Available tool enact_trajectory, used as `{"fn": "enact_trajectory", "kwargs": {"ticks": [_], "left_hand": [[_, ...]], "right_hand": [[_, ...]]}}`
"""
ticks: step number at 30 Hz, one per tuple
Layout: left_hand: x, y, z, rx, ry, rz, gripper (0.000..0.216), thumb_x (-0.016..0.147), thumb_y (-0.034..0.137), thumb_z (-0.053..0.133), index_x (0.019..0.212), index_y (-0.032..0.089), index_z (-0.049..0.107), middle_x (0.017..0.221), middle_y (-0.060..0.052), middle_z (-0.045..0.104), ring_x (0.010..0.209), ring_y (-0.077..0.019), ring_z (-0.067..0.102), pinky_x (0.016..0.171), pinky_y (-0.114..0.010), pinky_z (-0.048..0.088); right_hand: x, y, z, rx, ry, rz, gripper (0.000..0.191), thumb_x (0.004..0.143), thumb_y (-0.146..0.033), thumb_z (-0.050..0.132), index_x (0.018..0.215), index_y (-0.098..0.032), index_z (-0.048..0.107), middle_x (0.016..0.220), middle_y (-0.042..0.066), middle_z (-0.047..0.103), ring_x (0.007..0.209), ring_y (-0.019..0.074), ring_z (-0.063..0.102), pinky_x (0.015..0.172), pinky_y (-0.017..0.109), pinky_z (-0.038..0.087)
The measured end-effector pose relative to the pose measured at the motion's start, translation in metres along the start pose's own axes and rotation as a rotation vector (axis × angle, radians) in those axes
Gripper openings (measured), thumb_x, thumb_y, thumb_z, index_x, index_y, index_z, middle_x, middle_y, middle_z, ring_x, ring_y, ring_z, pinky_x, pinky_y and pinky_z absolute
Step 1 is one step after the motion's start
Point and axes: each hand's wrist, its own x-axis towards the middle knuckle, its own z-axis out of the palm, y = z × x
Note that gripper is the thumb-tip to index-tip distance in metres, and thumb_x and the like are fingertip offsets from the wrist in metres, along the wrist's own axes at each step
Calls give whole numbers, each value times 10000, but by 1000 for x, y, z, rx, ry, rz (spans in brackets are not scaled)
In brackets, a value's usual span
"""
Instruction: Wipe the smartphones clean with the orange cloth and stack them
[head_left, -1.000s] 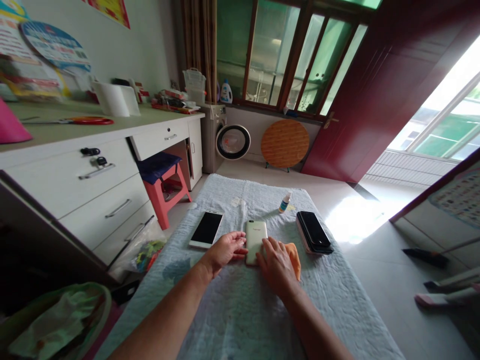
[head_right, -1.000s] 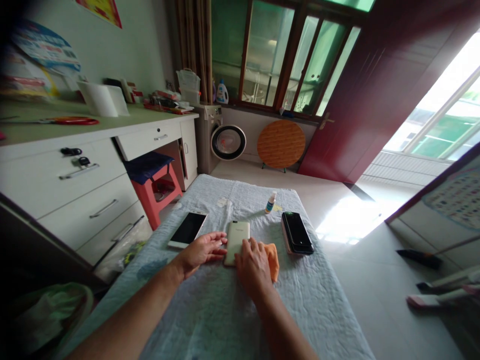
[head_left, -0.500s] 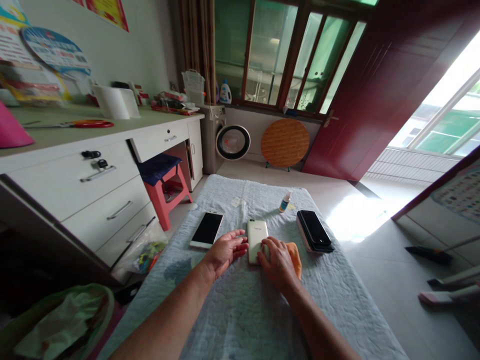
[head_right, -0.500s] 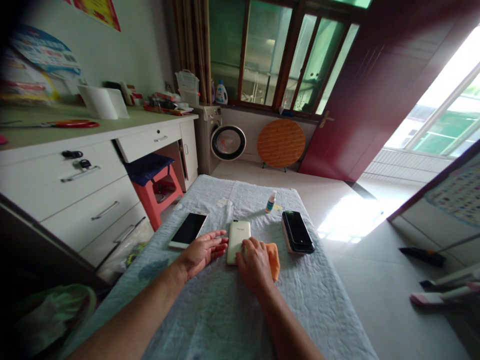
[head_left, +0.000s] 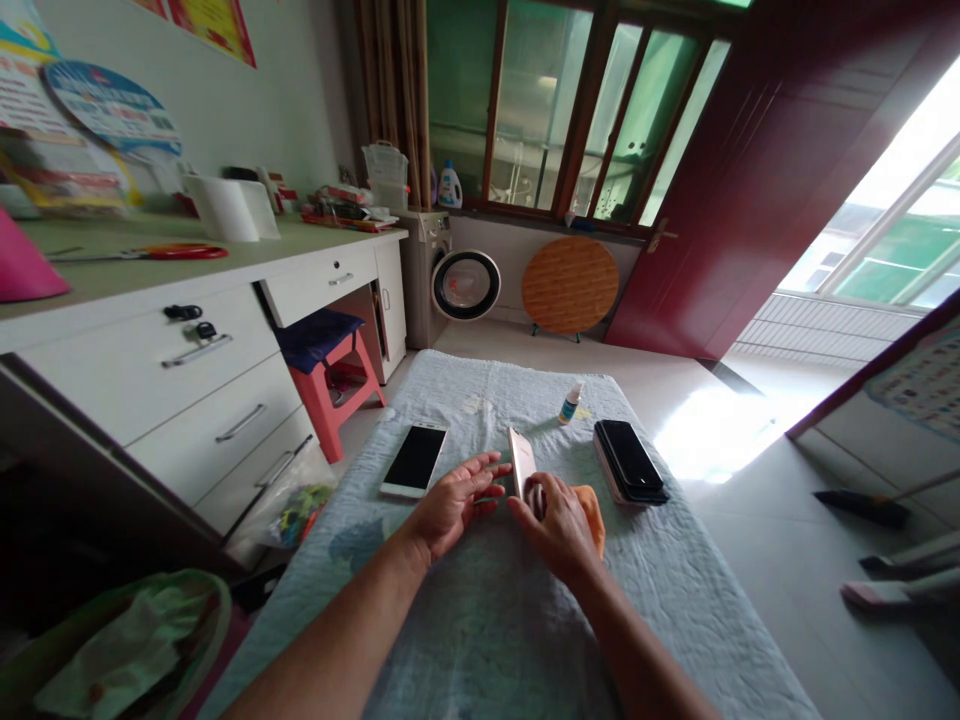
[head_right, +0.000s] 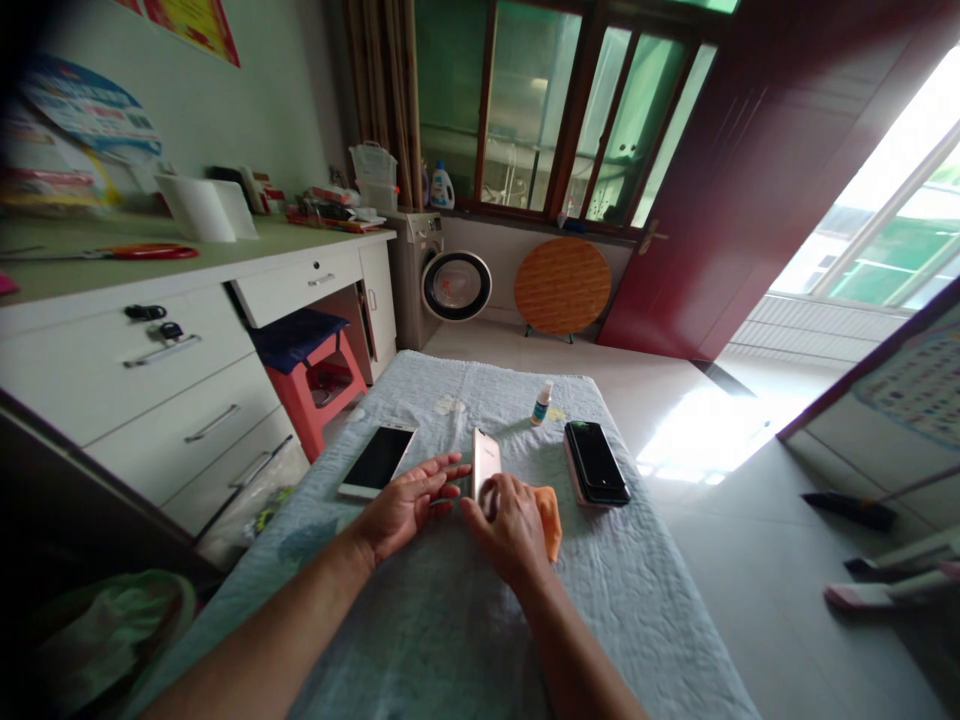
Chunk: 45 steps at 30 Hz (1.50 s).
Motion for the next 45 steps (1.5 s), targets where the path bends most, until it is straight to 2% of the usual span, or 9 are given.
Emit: {"fn": "enact_trajectory", "kwargs": {"ticks": [3, 7, 14, 18, 25, 31, 36, 41, 45], "left_hand": [[-1, -1, 1, 15, -61, -4, 371, 852, 223, 629, 1216, 190, 570, 1310, -107, 575, 838, -118, 646, 704, -217, 495], [-2, -1, 2, 47, -75, -18, 384, 834, 229, 640, 1211, 183, 586, 1263, -106, 605, 867, -129, 636, 709, -217, 481], [1, -3, -2, 100, 39, 30, 366, 847, 231, 614, 1209, 191, 575, 1336, -95, 544, 993, -146, 599, 755, -217, 482], [3, -4, -4, 109, 110, 55, 370, 851, 211, 602, 1218, 184, 558, 1378, -101, 502, 1120, -173, 555, 791, -223, 480], [7, -7, -5, 120, 176, 84, 422, 832, 203, 629, 1241, 162, 535, 1408, -135, 459, 1270, -218, 458, 983, -301, 411], [8, -8, -8, 15, 159, 74, 470, 786, 211, 706, 1225, 159, 544, 1222, -136, 584, 1091, -200, 582, 963, -311, 417], [7, -6, -6, -28, 138, 34, 460, 805, 183, 694, 1233, 159, 527, 1068, -104, 637, 979, -167, 621, 898, -283, 451], [7, -5, -5, -30, 126, 21, 459, 804, 175, 694, 1232, 162, 529, 1033, -93, 654, 1000, -166, 621, 889, -268, 456], [6, -5, -5, -19, 111, 18, 405, 824, 180, 670, 1211, 164, 553, 1079, -96, 646, 1004, -151, 612, 886, -253, 453]], "right_hand": [[0, 1, -3, 25, 28, 7, 281, 836, -423, 532, 960, -197, 644, 955, 61, 656, 854, 193, 607, 788, 287, 406], [3, 6, -9, 89, 64, 68, 285, 833, -338, 476, 998, -198, 661, 832, 45, 688, 758, 181, 622, 742, 267, 419], [10, 31, -10, 256, 131, 171, 427, 796, -278, 357, 1078, -151, 652, 713, 24, 656, 618, 170, 560, 597, 254, 425], [11, 38, 0, 292, 81, 197, 473, 802, -269, 330, 1132, -150, 648, 735, 22, 670, 645, 168, 576, 591, 242, 434], [13, 36, 0, 147, 17, 198, 409, 773, -221, 387, 1025, -214, 710, 838, 11, 712, 776, 177, 622, 673, 232, 443], [11, 31, 1, -66, 41, 146, 393, 797, -236, 478, 1142, -169, 652, 1046, 75, 665, 992, 199, 591, 891, 260, 404], [7, 21, 6, -253, 30, 104, 360, 827, -370, 538, 1109, -176, 650, 1033, 108, 608, 995, 248, 534, 904, 324, 372], [7, 4, 12, -398, 38, 76, 602, 783, -564, 584, 1237, -171, 542, 1052, 126, 593, 1008, 292, 507, 891, 375, 340], [8, -2, 19, -438, 23, 60, 696, 744, -556, 634, 1307, -179, 472, 1081, 131, 588, 1002, 295, 509, 871, 379, 331]]}}
